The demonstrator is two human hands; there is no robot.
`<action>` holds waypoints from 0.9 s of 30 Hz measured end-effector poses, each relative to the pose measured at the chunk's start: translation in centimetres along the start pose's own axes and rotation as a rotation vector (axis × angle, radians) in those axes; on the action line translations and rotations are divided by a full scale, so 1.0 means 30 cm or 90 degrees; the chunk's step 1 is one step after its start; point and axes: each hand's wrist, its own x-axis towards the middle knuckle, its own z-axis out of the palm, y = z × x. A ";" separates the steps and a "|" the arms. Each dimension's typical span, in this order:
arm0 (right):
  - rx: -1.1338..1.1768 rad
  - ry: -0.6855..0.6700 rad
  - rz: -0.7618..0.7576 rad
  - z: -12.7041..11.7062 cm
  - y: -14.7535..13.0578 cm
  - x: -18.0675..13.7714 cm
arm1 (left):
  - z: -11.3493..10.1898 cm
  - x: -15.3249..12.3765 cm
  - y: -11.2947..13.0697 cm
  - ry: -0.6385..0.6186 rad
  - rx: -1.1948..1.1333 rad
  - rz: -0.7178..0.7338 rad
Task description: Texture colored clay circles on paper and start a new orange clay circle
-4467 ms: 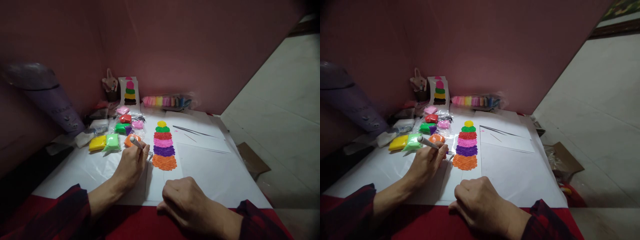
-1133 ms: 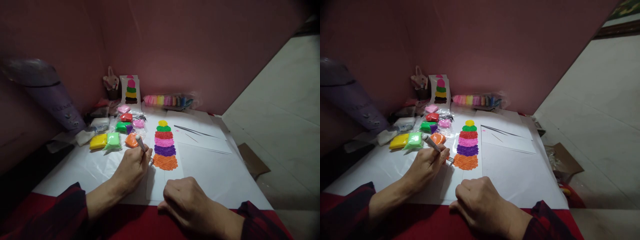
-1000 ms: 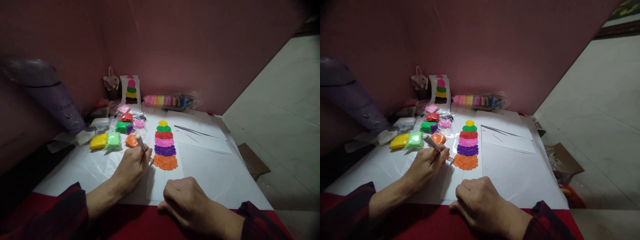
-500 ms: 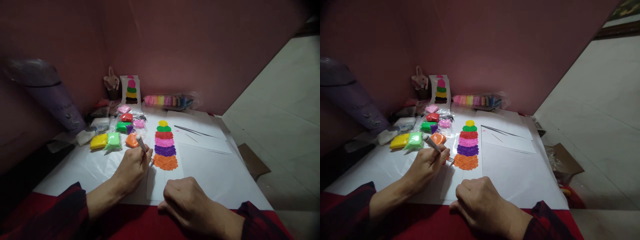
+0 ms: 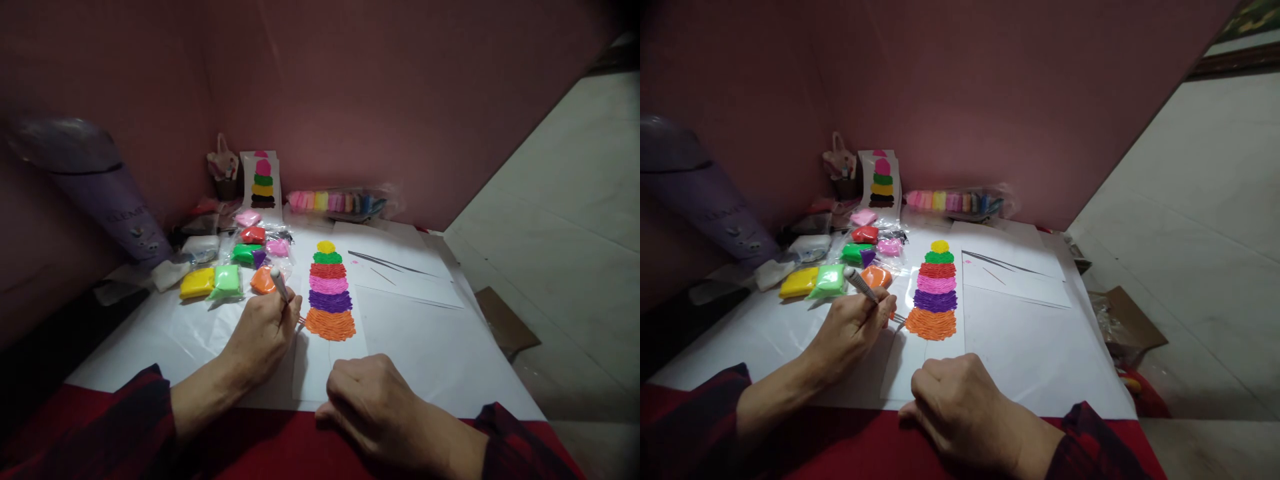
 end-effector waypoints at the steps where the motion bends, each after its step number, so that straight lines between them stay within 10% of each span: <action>1: 0.000 0.000 0.000 0.001 0.000 0.000 | -0.001 0.000 0.001 0.006 0.004 0.001; 27: -0.006 -0.004 0.004 0.001 0.000 0.002 | -0.003 -0.006 0.003 0.016 -0.005 0.021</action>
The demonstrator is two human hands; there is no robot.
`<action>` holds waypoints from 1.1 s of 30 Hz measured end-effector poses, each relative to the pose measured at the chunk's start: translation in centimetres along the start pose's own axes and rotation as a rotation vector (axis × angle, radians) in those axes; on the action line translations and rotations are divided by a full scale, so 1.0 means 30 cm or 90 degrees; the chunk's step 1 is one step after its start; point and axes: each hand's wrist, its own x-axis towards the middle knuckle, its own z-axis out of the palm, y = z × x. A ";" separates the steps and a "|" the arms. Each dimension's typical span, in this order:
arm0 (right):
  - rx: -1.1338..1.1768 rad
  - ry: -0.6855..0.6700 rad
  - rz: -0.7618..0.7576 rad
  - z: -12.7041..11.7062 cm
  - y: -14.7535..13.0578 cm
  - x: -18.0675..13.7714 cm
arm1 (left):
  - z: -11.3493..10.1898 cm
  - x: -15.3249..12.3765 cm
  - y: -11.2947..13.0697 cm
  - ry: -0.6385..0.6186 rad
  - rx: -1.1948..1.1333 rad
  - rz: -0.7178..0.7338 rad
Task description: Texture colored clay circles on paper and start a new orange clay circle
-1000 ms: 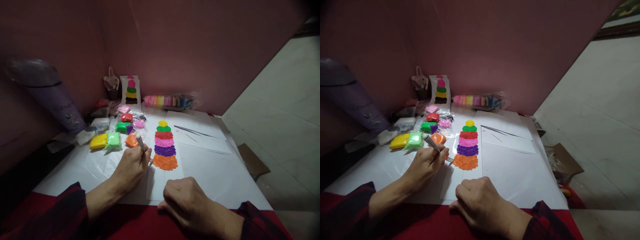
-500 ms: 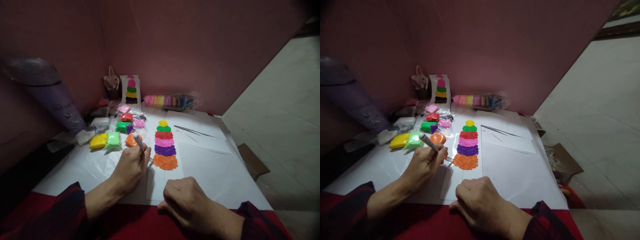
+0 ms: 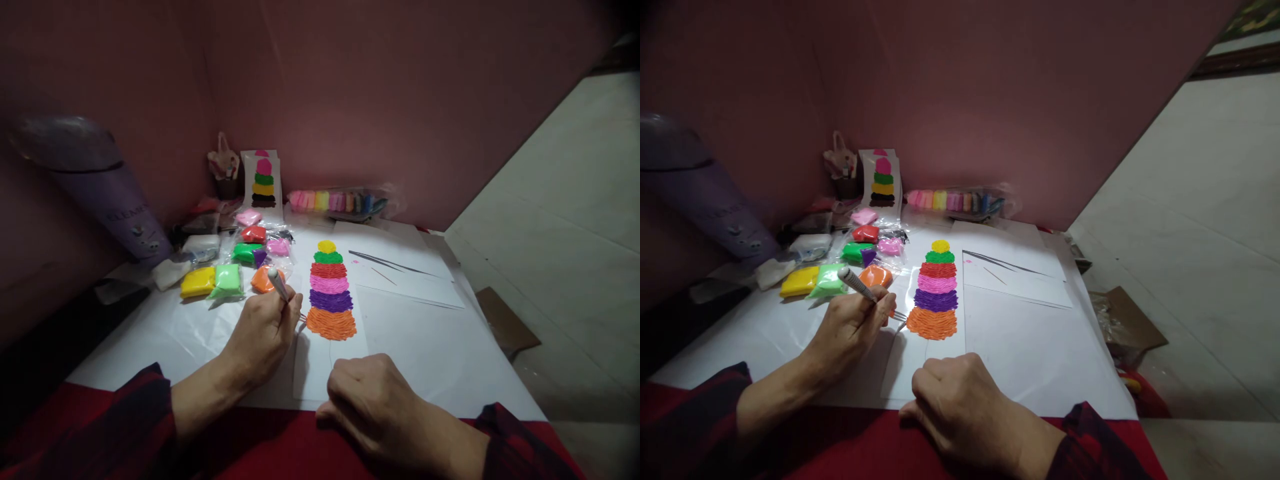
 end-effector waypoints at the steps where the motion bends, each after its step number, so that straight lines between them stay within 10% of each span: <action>1: -0.002 0.003 -0.002 0.001 0.000 0.000 | 0.001 0.000 0.000 0.001 -0.004 0.002; 22: 0.019 0.048 -0.013 0.003 0.003 -0.001 | -0.005 0.000 0.010 0.078 0.023 0.070; 27: 0.116 0.268 0.095 0.007 0.014 -0.011 | -0.001 -0.037 0.038 -0.018 -0.114 0.151; 33: 0.154 0.213 -0.008 0.008 0.016 -0.001 | 0.037 -0.091 0.057 -0.162 -0.065 0.365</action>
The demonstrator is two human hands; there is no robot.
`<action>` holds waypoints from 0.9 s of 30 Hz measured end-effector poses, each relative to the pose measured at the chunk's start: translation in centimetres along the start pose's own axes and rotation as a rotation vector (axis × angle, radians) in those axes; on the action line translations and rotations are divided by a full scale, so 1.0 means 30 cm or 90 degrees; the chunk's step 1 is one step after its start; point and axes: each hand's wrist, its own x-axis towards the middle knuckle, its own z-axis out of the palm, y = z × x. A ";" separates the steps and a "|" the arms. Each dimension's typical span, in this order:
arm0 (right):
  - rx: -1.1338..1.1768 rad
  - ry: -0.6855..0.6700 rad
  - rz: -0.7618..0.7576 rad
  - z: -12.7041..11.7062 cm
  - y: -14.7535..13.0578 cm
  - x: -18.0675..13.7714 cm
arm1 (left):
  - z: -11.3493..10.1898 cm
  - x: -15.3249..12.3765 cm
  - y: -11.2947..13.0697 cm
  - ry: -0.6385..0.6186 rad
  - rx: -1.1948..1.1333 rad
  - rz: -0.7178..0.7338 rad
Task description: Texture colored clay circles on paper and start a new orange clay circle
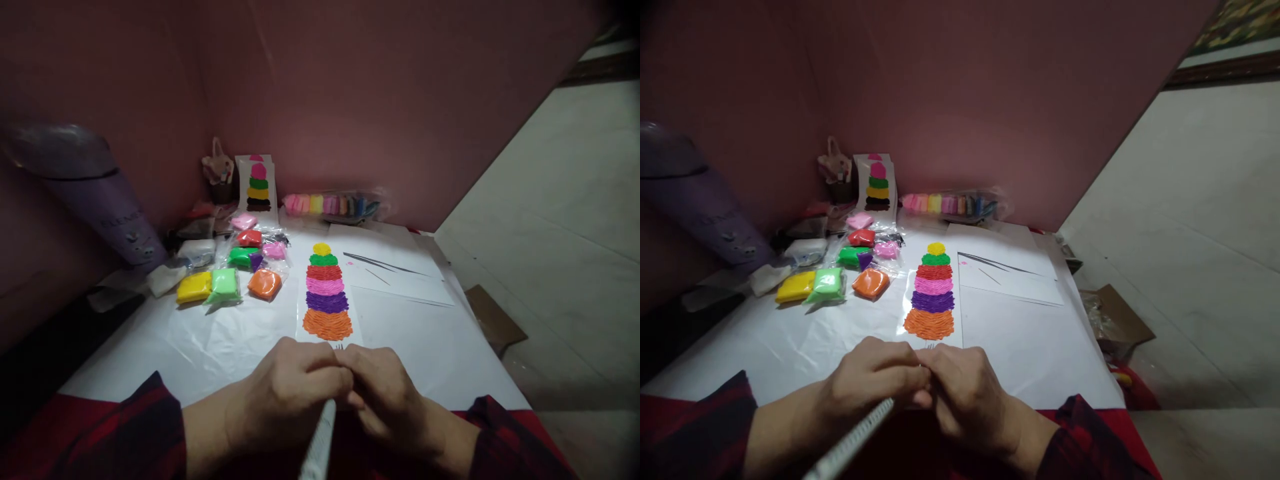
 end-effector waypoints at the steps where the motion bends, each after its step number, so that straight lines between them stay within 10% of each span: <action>1: -0.003 0.008 -0.016 0.000 0.002 0.003 | 0.006 -0.001 0.004 -0.014 0.009 0.008; 9: -0.050 0.136 0.157 -0.038 0.037 0.023 | 0.030 -0.005 0.016 0.088 0.138 0.001; 18: 0.087 0.180 0.367 -0.026 0.067 0.033 | 0.056 -0.017 0.034 -0.317 0.252 0.014; 27: 0.078 0.094 0.366 -0.011 0.061 0.030 | 0.064 -0.012 0.032 -0.387 0.270 -0.014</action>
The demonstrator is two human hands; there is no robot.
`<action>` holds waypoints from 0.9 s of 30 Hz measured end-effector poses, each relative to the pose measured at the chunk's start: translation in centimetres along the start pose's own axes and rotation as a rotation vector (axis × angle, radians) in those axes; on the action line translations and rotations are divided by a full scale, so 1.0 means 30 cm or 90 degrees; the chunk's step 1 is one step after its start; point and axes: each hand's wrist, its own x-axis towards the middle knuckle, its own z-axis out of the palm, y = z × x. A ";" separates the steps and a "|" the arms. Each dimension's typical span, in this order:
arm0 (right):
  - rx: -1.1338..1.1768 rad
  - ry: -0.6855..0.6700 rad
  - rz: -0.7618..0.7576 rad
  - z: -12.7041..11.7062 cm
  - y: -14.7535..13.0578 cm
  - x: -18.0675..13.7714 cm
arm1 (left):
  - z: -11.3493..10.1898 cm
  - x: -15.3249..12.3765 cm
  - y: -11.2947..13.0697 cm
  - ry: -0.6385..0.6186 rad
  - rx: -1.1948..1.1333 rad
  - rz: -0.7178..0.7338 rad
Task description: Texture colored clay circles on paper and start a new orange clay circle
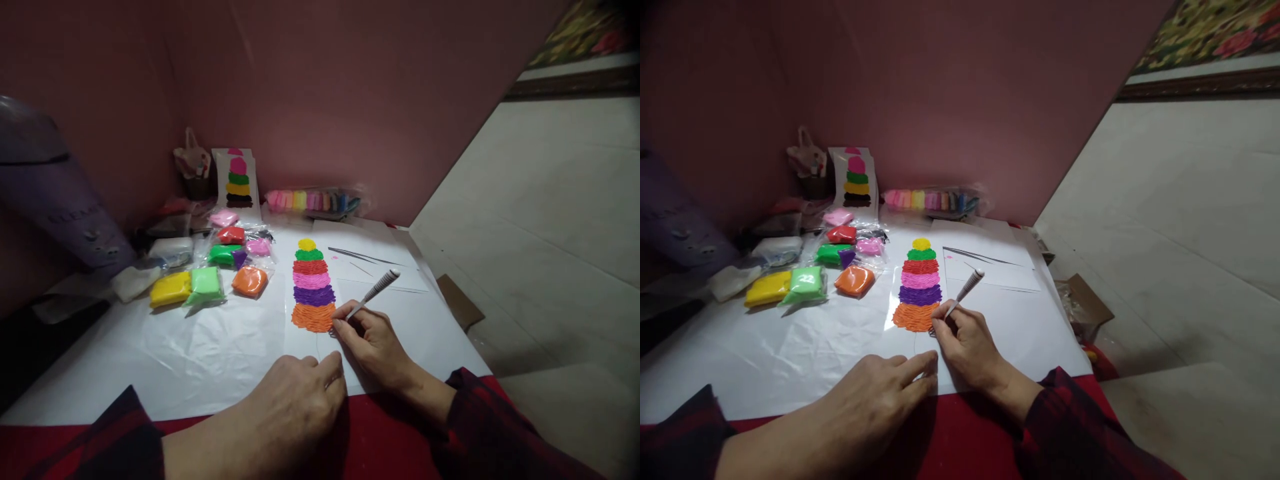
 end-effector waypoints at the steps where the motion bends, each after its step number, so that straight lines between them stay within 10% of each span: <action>1: 0.006 0.003 0.005 0.002 -0.001 0.000 | 0.000 0.000 0.000 -0.001 0.003 0.001; 27: 0.017 0.026 0.053 0.023 0.017 -0.005 | -0.005 -0.003 -0.008 0.010 0.019 0.029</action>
